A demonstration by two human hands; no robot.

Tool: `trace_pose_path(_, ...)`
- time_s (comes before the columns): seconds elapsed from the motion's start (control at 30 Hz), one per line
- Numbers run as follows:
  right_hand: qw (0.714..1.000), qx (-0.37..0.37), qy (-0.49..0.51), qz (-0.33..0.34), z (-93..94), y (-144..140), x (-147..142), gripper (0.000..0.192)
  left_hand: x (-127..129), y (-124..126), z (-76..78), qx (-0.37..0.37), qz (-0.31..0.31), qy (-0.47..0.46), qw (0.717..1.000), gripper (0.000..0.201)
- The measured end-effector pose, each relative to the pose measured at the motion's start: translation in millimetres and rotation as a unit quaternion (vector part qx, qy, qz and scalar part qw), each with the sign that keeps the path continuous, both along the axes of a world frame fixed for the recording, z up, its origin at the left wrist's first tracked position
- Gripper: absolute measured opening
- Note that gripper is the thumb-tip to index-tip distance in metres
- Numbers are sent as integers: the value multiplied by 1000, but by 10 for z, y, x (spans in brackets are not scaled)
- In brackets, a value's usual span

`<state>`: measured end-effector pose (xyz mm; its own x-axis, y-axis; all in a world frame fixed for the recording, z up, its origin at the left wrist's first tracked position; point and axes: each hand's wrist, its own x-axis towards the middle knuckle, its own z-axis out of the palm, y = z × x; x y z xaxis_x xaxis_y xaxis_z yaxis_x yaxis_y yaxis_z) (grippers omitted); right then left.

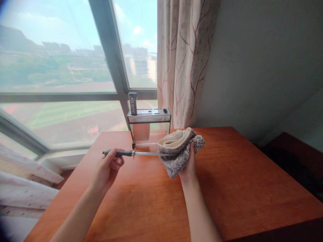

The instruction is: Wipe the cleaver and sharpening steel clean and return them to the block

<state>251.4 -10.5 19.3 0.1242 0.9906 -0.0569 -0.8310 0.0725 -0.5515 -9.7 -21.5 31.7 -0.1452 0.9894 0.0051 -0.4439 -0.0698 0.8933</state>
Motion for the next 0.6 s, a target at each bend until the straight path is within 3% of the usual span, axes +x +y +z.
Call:
trace_pose_path(0.13, 998, -22, -17, 56, -3, -12, -131, 56, -38, 43, -21, 0, 21, -52, 998, 19)
trace_pose_path(0.4, 998, 0, 15, -56, -122, 14, -9, 57, 140, -59, 1, 2, -18, -51, 999, 22)
trace_pose_path(0.6, 996, 39, 67, -51, -83, -51, -59, 51, 249, -107, -94, 9, -78, -88, 993, 22)
